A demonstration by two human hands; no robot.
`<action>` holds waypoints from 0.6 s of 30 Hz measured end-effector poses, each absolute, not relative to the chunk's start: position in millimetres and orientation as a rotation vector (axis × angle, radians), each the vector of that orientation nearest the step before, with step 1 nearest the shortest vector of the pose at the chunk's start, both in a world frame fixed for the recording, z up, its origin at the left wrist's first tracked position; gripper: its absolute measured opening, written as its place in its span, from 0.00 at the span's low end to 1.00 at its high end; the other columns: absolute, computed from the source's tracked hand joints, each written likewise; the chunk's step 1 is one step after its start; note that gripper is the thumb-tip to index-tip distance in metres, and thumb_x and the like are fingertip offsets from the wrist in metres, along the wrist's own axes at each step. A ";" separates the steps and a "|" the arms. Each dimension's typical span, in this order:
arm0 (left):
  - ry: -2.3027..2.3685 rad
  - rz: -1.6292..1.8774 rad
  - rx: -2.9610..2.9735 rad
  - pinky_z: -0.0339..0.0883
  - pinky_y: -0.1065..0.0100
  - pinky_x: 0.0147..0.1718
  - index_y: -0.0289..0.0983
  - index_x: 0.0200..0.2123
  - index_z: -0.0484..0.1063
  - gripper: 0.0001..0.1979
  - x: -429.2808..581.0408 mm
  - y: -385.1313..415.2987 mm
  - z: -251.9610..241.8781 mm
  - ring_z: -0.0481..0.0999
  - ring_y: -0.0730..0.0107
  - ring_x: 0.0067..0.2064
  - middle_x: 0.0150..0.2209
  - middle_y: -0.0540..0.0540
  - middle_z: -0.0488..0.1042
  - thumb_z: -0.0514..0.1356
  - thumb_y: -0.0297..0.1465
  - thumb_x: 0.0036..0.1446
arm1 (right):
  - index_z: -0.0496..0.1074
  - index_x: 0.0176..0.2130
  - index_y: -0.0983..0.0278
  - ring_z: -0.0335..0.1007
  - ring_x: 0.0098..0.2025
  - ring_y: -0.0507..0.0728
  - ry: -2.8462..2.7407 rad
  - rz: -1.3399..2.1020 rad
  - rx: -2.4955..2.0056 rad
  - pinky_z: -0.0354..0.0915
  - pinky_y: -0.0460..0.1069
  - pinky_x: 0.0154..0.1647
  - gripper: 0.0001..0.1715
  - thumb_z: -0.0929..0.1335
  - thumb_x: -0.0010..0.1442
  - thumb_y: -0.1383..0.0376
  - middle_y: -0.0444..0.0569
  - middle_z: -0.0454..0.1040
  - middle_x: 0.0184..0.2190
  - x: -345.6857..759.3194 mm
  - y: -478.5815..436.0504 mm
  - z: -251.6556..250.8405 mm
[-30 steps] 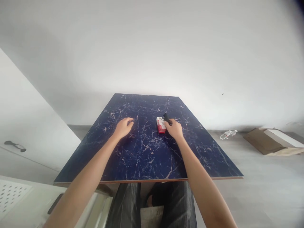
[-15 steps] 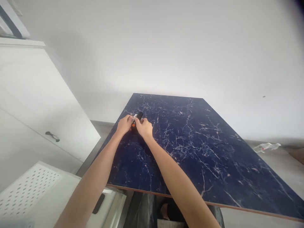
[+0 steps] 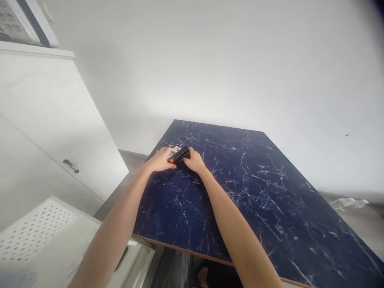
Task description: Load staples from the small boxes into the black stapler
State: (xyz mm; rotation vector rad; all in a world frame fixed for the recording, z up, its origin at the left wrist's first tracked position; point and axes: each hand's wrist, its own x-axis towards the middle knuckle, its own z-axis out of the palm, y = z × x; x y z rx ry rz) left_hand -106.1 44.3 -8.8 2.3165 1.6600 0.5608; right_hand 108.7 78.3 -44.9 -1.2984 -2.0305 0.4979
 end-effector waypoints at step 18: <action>1.722 0.638 2.397 0.63 0.53 0.56 0.44 0.63 0.68 0.30 -95.7 42.5 -3.0 0.71 0.47 0.58 0.60 0.43 0.73 0.63 0.42 0.59 | 0.73 0.45 0.62 0.74 0.48 0.62 -2.062 0.471 -1.389 0.65 0.53 0.49 0.08 0.68 0.65 0.63 0.52 0.80 0.44 186.1 29.0 -41.3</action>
